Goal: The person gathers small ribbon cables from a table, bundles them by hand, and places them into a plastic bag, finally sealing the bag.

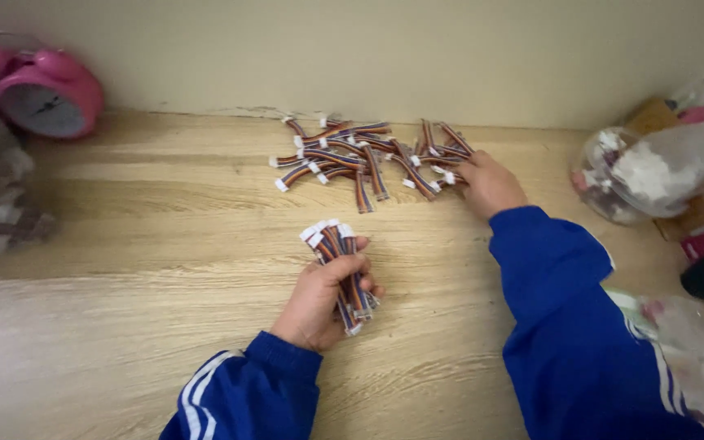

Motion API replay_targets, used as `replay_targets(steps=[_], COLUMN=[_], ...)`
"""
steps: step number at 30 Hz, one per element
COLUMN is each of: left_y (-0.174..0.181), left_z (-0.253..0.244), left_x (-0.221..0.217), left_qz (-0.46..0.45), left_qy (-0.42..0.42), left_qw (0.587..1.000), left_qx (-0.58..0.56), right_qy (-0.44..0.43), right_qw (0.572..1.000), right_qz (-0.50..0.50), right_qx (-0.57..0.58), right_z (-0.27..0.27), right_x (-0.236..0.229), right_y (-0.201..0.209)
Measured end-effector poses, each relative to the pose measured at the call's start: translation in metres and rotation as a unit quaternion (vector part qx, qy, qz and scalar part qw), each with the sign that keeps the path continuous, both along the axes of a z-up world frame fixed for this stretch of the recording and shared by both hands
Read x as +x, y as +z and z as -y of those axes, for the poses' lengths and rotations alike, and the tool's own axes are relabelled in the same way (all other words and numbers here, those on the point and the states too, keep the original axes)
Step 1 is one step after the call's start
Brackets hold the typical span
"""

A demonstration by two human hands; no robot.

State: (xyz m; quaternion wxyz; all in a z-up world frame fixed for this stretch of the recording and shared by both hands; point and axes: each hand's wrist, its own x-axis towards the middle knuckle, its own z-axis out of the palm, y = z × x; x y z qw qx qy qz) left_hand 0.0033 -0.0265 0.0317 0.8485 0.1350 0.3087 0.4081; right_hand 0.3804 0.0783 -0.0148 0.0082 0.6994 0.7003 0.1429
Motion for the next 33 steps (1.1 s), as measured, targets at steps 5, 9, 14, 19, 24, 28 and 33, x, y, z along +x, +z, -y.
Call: replay_targets(steps=[5,9,14,19,24,28,33], left_y=[-0.006,-0.003,0.003,-0.002,-0.016,-0.016,0.006], left_z=[-0.002,-0.001,0.000,-0.003,-0.008,-0.008,-0.001], left_x=[0.002,0.003,0.001,0.002,0.007,0.006,0.000], left_qz=[0.009,0.010,0.022,0.035,-0.040,-0.087,-0.113], left_qy=[0.007,0.004,0.005,0.013,0.117,0.147,0.198], left_qw=[1.000,1.000,1.000,0.999,0.989,0.975,0.957], left_qx=[-0.007,-0.004,-0.021,-0.030,0.077,0.139,0.181], right_qy=[-0.061,-0.171,-0.079,-0.135,-0.158,-0.076,-0.012], right_qw=[0.998,0.968,0.983,0.981,0.975,0.988,0.887], right_qz=[-0.021,-0.184,-0.163,-0.103,-0.140,-0.133,-0.446], right_qx=[0.026,-0.030,-0.025,-0.090,-0.067,-0.009,-0.120], right_z=[0.021,0.036,-0.007,-0.035,0.002,0.053,0.090], right_x=[-0.016,-0.095,-0.140,-0.137,-0.156,-0.225,-0.278], right_y=[0.031,0.093,0.067,0.046,0.082,0.097,0.099])
